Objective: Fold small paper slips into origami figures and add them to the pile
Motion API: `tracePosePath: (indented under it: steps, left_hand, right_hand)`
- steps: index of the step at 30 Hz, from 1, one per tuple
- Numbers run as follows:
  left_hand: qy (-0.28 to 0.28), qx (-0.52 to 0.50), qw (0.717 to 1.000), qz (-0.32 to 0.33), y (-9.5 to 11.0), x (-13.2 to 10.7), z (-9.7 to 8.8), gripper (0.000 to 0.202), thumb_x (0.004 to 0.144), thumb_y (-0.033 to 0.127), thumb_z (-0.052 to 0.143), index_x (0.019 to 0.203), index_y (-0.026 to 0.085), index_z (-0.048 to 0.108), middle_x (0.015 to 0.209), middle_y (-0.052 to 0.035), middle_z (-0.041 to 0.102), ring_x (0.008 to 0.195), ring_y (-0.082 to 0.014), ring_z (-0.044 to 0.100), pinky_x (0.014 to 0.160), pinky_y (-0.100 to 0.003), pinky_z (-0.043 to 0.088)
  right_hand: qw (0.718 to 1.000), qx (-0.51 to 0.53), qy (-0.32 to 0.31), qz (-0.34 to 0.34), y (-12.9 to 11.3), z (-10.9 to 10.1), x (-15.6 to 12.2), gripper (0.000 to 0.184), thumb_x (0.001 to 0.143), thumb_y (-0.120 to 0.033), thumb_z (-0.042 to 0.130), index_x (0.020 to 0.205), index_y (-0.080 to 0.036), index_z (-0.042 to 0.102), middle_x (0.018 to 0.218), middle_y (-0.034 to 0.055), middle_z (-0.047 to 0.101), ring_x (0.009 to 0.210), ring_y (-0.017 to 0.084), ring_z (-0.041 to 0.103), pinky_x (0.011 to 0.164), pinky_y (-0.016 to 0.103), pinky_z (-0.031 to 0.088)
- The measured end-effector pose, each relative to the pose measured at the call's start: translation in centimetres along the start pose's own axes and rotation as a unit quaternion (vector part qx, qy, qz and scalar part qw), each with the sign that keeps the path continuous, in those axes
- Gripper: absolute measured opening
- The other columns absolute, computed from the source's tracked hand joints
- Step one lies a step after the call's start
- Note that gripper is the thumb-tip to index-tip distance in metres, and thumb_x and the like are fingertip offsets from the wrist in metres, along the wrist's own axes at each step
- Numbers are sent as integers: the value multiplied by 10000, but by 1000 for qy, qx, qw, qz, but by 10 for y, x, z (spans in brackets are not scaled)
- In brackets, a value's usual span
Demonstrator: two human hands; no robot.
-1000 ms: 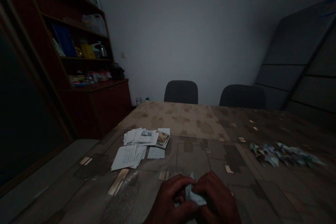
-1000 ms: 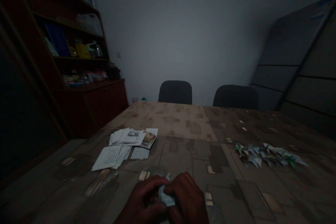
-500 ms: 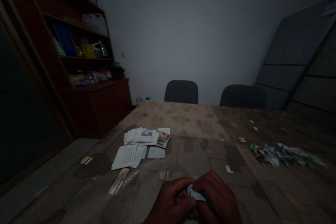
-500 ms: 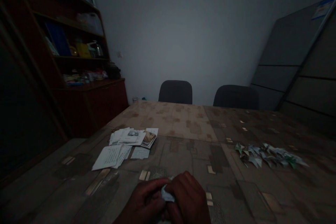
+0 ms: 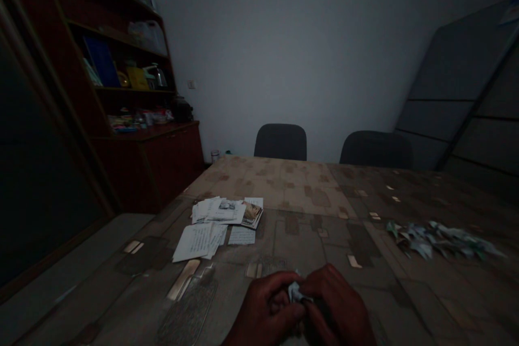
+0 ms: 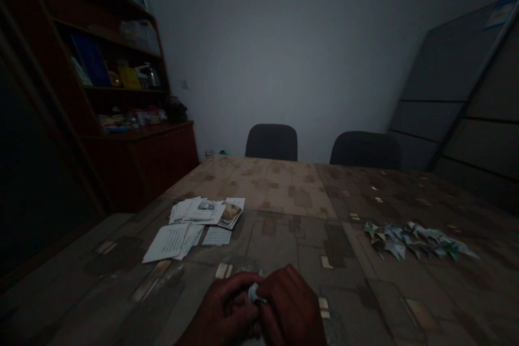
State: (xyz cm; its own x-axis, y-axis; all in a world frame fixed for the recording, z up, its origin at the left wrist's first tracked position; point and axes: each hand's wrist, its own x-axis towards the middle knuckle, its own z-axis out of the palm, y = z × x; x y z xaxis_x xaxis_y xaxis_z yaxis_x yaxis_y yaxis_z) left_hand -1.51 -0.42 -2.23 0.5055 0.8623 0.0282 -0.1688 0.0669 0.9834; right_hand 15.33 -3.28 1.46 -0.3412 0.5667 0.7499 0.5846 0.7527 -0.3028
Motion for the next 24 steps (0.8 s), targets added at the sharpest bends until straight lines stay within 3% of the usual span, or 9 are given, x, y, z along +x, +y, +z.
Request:
tracePosePath:
  steps: [9, 16, 20, 24]
  left_hand:
    - [19, 5, 1000, 2, 7, 0, 6, 485, 679, 313, 752, 1102, 95, 656, 588, 20, 571, 495, -138, 585, 513, -245, 471]
    - [71, 58, 996, 17, 16, 0, 3, 379, 680, 180, 688, 1055, 133, 710, 588, 29, 541, 524, -134, 542, 518, -237, 464]
    - [112, 187, 973, 77, 23, -5, -1, 428, 632, 75, 665, 1030, 205, 754, 741, -35, 688, 670, -187, 607, 644, -258, 493]
    - [121, 240, 956, 120, 25, -10, -1, 484, 646, 58, 656, 1065, 281, 750, 876, -52, 741, 744, -222, 648, 796, -310, 501]
  right_hand:
    - [999, 34, 20, 34, -4, -2, 11, 240, 749, -49, 456, 903, -201, 561, 730, 23, 616, 639, 176, 582, 567, 270, 465]
    - [999, 42, 14, 23, -8, -4, 12, 287, 803, -68, 491, 1057, -185, 551, 843, 68, 653, 731, 205, 614, 628, 308, 503]
    - [1000, 23, -6, 7, -7, -2, 8, 255, 815, -135, 615, 1054, -186, 543, 869, 75, 668, 747, 217, 616, 645, 326, 507]
    - [1000, 5, -11, 1, -4, -1, 6, 191, 839, -93, 598, 1002, -186, 560, 835, 67, 675, 717, 200, 613, 626, 310, 499]
